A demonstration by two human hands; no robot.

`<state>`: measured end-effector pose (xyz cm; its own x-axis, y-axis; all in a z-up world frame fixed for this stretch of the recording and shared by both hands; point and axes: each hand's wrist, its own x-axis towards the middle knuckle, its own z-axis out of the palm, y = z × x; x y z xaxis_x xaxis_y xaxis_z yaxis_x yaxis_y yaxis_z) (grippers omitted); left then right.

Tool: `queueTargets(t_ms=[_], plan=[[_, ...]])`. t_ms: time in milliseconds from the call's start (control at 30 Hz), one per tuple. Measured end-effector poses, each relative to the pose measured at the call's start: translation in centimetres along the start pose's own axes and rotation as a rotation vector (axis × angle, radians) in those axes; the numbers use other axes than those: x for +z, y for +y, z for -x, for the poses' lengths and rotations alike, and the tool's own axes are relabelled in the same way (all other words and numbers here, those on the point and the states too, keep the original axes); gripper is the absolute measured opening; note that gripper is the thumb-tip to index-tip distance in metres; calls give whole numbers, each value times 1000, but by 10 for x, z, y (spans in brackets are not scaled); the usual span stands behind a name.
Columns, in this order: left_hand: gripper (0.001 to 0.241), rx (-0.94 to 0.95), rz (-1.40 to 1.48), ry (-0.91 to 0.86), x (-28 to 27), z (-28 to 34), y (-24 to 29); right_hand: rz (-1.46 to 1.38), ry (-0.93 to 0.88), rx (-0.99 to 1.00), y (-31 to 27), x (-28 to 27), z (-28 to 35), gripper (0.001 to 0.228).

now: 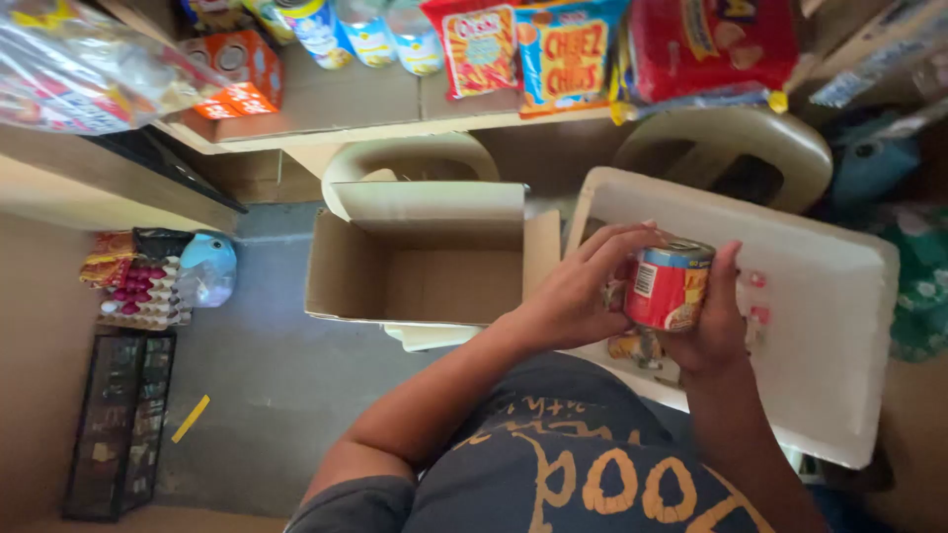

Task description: Picking up cans from a container and placing them onto a grocery shelf.

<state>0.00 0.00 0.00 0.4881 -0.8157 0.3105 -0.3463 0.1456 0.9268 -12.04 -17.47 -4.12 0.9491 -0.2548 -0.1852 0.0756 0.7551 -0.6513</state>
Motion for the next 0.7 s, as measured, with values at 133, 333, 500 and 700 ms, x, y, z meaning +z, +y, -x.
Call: queueTargets(t_ms=[133,333,500,700], plan=[[79,254,-150,131,-27,7,-12,-10,48,40,13,35,-21,86],[80,224,-28,203,-65,30,-21,-239,-238,232,44,50,-52,93],[79,144,-270,296,-98,45,-16,942,188,-285,53,74,-76,67],[81,179,-323,367,-117,43,-11,1207,-94,-575,69,111,-67,53]])
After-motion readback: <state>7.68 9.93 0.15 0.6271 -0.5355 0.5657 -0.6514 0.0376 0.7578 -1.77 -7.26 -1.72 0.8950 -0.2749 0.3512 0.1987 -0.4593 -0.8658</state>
